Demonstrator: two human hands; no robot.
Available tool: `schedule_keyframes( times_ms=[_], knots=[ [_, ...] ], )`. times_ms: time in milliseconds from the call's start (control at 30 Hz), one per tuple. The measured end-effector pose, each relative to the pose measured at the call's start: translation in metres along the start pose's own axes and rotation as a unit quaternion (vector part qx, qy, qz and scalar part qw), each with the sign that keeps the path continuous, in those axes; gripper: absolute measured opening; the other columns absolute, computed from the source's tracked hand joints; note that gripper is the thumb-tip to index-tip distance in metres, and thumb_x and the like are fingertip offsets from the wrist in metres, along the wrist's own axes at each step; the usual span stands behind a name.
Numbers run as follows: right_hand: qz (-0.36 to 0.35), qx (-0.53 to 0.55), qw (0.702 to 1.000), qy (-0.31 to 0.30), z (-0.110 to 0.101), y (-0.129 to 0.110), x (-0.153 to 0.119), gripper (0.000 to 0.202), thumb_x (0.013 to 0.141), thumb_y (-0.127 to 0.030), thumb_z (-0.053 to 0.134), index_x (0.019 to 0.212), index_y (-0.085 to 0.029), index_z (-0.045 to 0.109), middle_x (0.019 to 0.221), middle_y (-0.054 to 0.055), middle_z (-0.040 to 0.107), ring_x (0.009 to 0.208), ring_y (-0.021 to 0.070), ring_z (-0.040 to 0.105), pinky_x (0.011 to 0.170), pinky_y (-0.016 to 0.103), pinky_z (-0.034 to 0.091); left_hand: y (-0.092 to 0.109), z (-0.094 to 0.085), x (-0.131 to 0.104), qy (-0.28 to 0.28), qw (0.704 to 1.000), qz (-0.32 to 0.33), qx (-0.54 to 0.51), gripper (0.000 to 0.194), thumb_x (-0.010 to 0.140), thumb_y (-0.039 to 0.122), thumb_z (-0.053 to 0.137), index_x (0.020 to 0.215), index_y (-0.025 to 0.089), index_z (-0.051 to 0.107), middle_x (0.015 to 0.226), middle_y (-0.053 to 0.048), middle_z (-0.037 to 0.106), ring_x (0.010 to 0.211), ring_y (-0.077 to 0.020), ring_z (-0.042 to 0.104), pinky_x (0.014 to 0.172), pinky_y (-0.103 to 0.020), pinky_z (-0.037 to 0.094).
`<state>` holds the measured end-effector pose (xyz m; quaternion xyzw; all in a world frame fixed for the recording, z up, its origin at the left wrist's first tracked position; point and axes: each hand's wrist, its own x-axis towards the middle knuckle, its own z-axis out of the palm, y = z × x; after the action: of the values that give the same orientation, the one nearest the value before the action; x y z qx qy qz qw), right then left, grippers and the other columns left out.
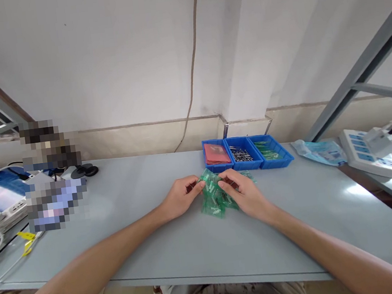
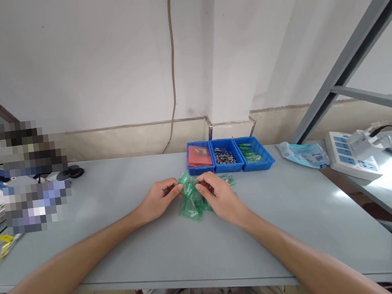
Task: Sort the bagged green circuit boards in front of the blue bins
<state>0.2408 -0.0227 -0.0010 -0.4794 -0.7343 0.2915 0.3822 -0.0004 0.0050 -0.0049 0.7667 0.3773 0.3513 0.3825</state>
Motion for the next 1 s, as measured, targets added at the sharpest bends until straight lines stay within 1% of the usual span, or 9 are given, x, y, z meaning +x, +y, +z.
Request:
schedule_keyframes(
  times_ms=[467,1000],
  knots=[
    [-0.011,-0.015,1.000,0.001,-0.0003,0.0001,0.0006,0.024,0.107,-0.045,0.049,0.106,-0.027,0.065,0.096,0.004,0.066,0.084,0.0217,0.061,0.070,0.033,0.048,-0.0011,0.0007,-0.0002,0.001,1.000,-0.005,-0.007,0.046,0.104,0.053,0.052,0.075,0.017,0.055,0.072,0.002,0.054,0.066,-0.0127,0.045,0.061,-0.025,0.035],
    [-0.011,-0.013,1.000,0.000,-0.0006,-0.0012,0.0005,0.023,0.107,-0.045,0.050,0.104,-0.027,0.064,0.097,0.003,0.065,0.085,0.0214,0.060,0.071,0.033,0.048,0.0004,-0.0002,0.0000,-0.001,1.000,-0.005,-0.004,0.049,0.104,0.056,0.051,0.075,0.017,0.055,0.071,0.002,0.056,0.066,-0.0131,0.046,0.061,-0.025,0.035]
  ],
)
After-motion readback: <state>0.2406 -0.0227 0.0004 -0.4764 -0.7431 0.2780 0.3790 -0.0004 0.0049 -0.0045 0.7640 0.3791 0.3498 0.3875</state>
